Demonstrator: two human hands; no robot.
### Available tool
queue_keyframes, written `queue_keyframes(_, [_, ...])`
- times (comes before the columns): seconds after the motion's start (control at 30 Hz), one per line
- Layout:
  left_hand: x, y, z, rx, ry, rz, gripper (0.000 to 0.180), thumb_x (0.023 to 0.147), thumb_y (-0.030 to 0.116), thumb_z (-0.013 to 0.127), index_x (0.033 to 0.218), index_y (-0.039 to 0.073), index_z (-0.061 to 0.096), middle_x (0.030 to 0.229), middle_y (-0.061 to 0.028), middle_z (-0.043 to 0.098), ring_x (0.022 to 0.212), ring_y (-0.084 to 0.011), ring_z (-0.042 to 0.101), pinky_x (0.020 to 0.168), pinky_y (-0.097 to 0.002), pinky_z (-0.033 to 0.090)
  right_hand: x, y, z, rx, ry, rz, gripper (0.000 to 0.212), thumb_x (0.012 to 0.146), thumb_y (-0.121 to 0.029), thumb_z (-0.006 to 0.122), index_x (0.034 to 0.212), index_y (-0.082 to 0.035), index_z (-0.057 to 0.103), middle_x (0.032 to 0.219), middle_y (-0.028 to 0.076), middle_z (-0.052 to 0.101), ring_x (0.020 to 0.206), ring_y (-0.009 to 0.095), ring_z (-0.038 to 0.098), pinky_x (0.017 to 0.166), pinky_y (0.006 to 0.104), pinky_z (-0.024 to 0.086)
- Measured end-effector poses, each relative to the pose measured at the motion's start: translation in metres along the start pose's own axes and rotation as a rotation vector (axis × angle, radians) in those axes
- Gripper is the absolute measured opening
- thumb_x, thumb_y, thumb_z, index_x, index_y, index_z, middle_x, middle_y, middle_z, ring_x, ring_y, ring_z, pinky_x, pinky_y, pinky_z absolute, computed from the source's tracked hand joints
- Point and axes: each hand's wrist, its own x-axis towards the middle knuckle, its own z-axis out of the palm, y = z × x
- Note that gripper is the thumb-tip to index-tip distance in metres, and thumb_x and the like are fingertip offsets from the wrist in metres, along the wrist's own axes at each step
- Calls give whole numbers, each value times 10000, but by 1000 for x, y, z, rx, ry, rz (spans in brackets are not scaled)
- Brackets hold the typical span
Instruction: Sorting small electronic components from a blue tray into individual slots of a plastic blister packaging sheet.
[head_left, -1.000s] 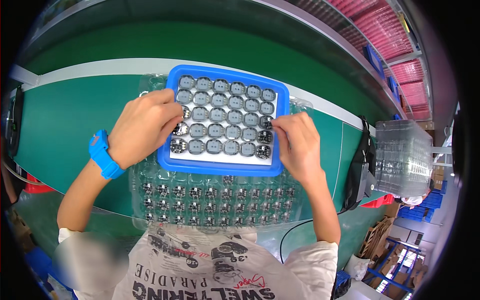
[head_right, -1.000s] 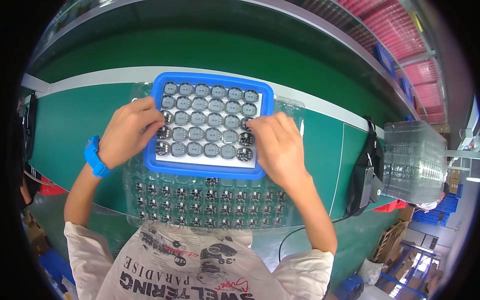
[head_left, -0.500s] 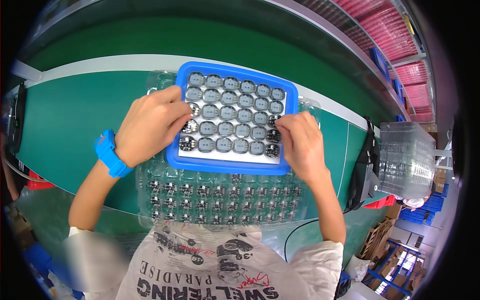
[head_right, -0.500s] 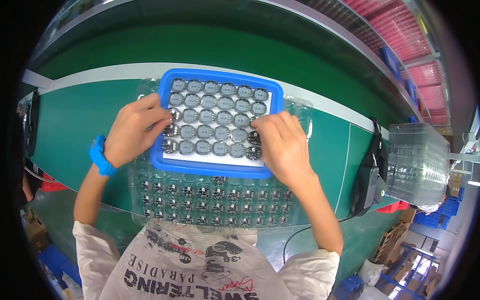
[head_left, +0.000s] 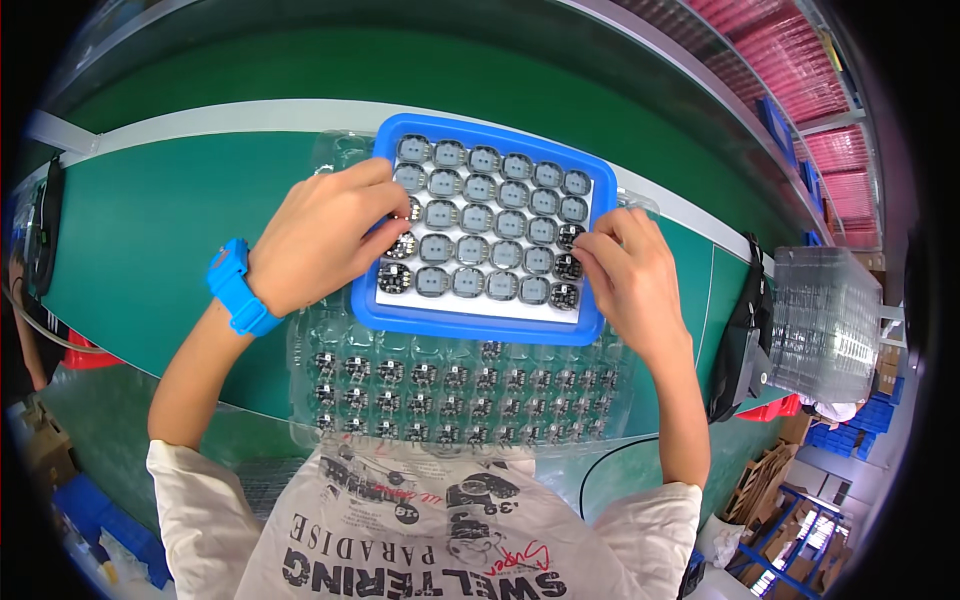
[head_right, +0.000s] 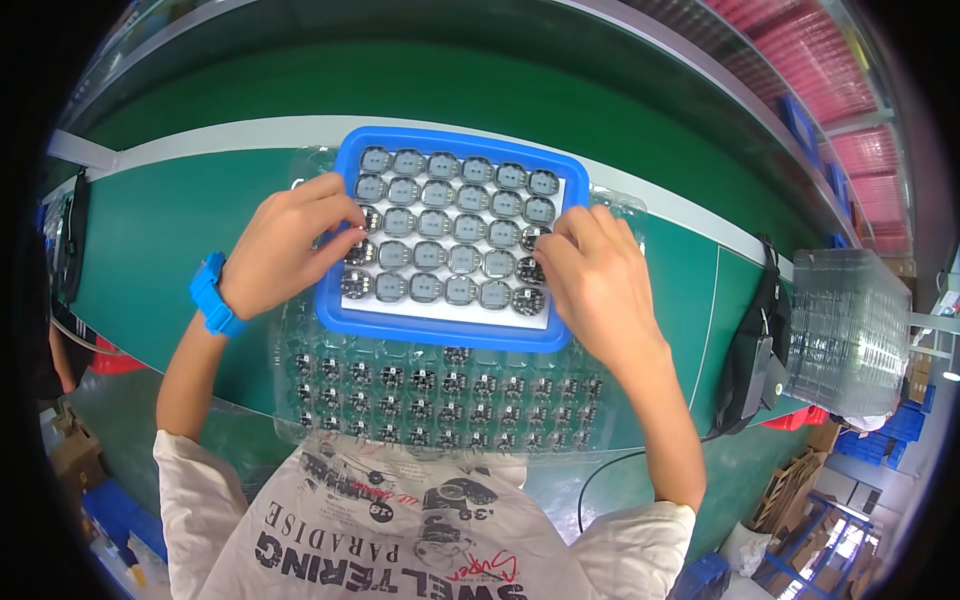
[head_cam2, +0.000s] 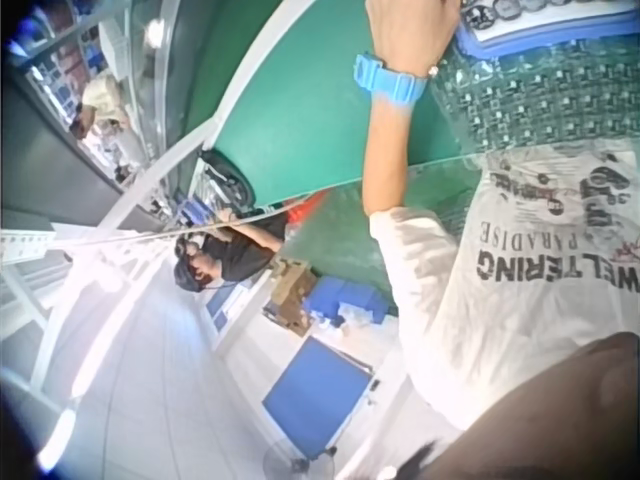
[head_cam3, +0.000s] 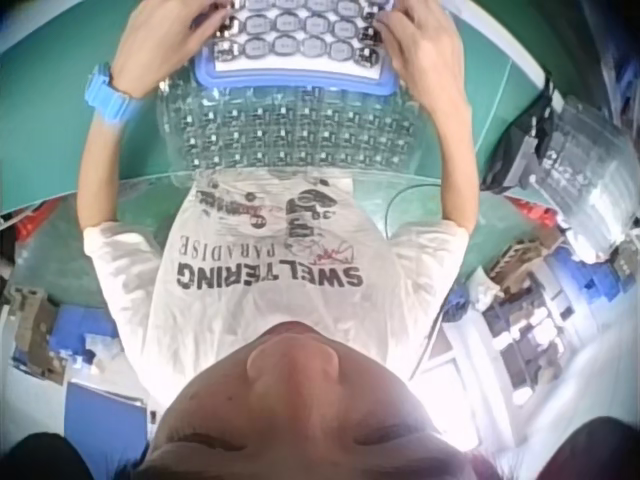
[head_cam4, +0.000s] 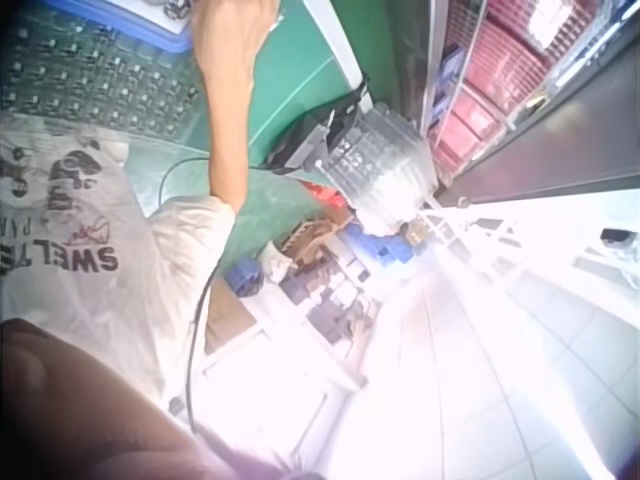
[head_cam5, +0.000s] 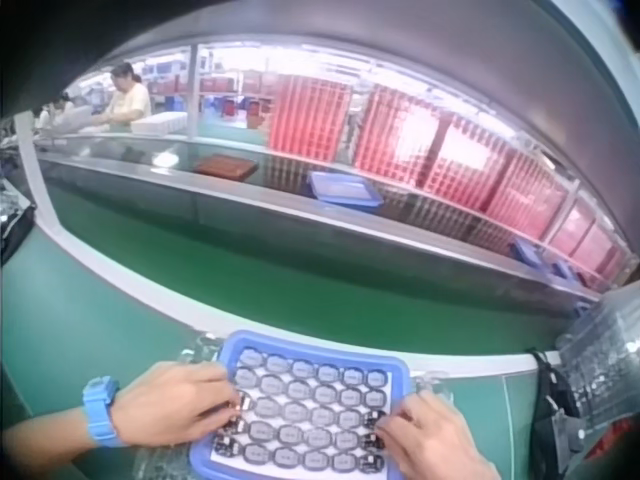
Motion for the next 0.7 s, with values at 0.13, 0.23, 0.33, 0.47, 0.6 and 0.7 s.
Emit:
queue_keyframes(0.13, [0, 0, 1, 37, 18, 14, 90, 798, 29, 693, 851, -2, 627, 843, -123, 580, 710, -320, 604, 615, -416, 470, 3, 1, 2, 45, 2, 7, 128, 729, 7, 727, 821, -19, 641, 837, 82, 563, 782, 272, 555, 691, 392, 450])
queue_keyframes(0.23, [0, 0, 0, 31, 8, 8, 91, 793, 22, 695, 847, -4, 627, 839, -124, 578, 703, -321, 601, 609, -415, 466, 2, 4, 5, 86, -1, 32, 122, 741, 21, 713, 831, -19, 639, 838, 84, 567, 790, 280, 560, 700, 393, 454])
queue_keyframes(0.33, [0, 0, 1, 7, 12, 4, 93, 789, 13, 696, 848, -5, 627, 834, -128, 577, 696, -325, 596, 603, -412, 463, -2, 7, 12, 111, 41, 37, 132, 721, 36, 691, 821, -20, 628, 825, 87, 560, 790, 281, 562, 699, 388, 455])
queue_keyframes(0.47, [1, -1, 0, -4, 17, 21, 93, 787, 5, 697, 847, -7, 627, 827, -133, 574, 693, -332, 591, 600, -409, 462, 3, 2, 9, -120, -32, -70, 152, 637, 26, 666, 763, -26, 599, 791, 87, 538, 778, 264, 561, 681, 375, 448])
queue_keyframes(0.6, [1, 1, -2, 11, -7, 17, 88, 791, 4, 694, 846, -8, 626, 823, -140, 570, 702, -338, 587, 609, -415, 459, 11, -3, 2, -223, -125, -110, 123, 612, -12, 642, 708, -45, 571, 779, 84, 537, 783, 244, 571, 672, 360, 448])
queue_keyframes(0.7, [3, 2, -2, 9, -21, 10, 88, 795, 7, 692, 845, -11, 622, 818, -145, 565, 710, -340, 578, 619, -419, 452, 14, -4, 1, -244, -141, -135, 89, 643, -20, 631, 694, -48, 563, 782, 88, 548, 787, 244, 584, 676, 360, 465])
